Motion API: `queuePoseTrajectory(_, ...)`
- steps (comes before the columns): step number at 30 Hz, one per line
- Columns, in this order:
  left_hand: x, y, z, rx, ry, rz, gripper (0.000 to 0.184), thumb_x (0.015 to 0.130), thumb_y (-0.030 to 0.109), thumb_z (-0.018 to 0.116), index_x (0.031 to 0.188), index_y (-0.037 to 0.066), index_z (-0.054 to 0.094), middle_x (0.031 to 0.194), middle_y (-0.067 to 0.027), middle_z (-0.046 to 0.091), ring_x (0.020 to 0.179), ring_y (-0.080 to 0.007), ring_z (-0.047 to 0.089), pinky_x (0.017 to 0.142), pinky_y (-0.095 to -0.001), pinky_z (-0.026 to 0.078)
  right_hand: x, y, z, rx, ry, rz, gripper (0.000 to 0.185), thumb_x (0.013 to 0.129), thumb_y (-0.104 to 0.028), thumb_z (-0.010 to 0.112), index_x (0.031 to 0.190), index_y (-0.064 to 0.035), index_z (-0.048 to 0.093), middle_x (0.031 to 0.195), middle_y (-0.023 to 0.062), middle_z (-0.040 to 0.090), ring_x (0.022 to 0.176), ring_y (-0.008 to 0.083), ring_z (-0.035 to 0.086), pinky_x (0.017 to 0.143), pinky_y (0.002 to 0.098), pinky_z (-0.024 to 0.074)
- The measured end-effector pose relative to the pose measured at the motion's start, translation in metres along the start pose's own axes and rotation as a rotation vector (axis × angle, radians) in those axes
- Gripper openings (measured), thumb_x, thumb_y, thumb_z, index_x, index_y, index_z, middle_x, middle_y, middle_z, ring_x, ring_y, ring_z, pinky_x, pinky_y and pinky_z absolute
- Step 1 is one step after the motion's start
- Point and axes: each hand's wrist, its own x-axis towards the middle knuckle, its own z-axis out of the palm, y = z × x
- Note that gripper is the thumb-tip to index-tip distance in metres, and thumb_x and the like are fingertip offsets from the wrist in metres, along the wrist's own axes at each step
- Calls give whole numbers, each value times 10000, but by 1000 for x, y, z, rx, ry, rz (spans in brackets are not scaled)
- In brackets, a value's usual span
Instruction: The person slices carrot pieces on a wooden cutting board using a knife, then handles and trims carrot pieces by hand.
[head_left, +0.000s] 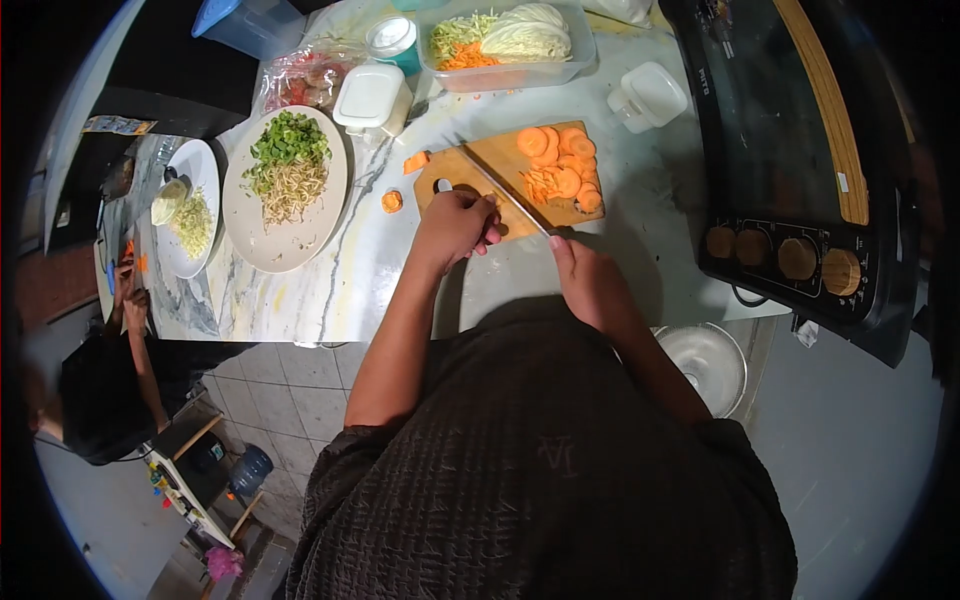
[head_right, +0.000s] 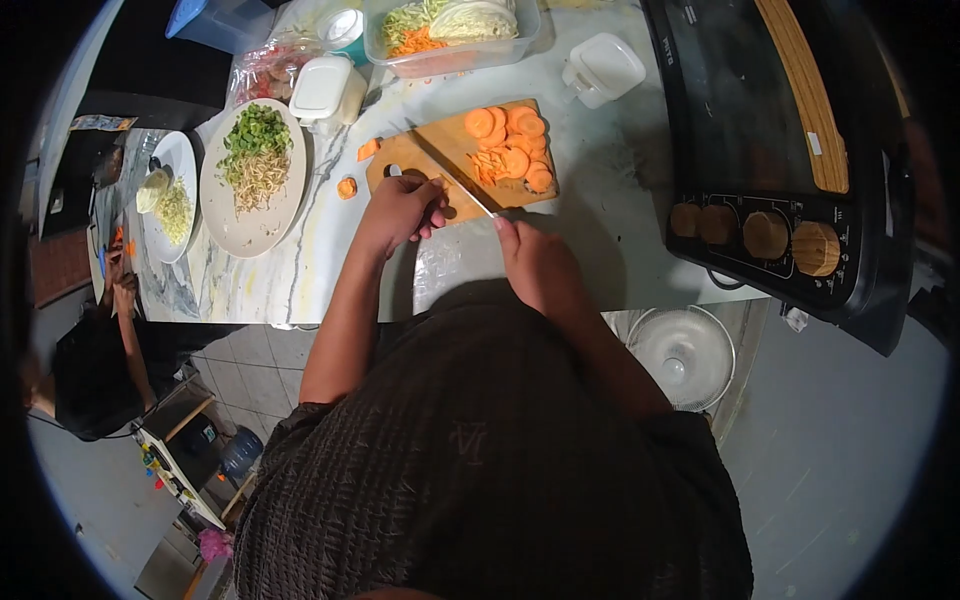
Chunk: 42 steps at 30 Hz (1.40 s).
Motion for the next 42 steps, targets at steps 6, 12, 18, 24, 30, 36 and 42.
queuePoseTrajectory(6,2,-2,-2,-2,-31,10,315,971,273,533,787,34,625,614,-30,628,444,-80,530,412,-225,376,1,12,2,69,7,-12,483,1027,-379,403,860,46,560,726,279,553,721,471,554,637,446,447)
queuePoseTrajectory(12,2,-3,-4,-4,-44,-1,304,967,275,538,793,44,626,628,-28,640,449,-74,536,413,-222,375,0,10,-2,106,-33,2,500,1031,-384,399,835,57,532,665,235,514,600,326,509,639,411,442)
queuePoseTrajectory(18,2,-4,-5,-13,-50,-5,299,969,275,537,798,46,626,627,-27,639,453,-74,541,418,-215,375,1,8,-3,118,-26,-2,524,1013,-426,399,855,32,600,804,287,609,820,474,595,706,492,465)
queuePoseTrajectory(24,1,-5,-2,-11,-27,-3,324,958,264,534,752,28,615,610,-38,624,453,-100,546,414,-242,390,-1,6,-3,146,-52,-36,490,1032,-382,397,818,44,509,621,182,451,586,218,423,613,385,421)
queuePoseTrajectory(30,2,-4,-3,-3,-18,-8,312,954,278,561,780,28,630,604,-36,623,437,-86,536,403,-226,372,1,10,-2,139,-65,-30,489,1031,-384,394,807,39,495,610,165,426,586,200,406,603,381,412)
queuePoseTrajectory(36,1,-4,-3,-20,-14,-33,312,944,286,577,766,35,631,595,-30,614,436,-84,532,404,-226,367,0,4,-7,93,-88,9,547,1012,-437,381,840,37,592,773,275,609,797,465,604,698,485,461)
queuePoseTrajectory(42,2,-1,-3,-31,-20,-40,325,945,303,579,769,35,632,590,-28,610,433,-81,528,404,-224,364,2,4,-8,87,-100,28,549,1009,-445,379,853,32,601,805,276,618,811,463,606,713,489,468)
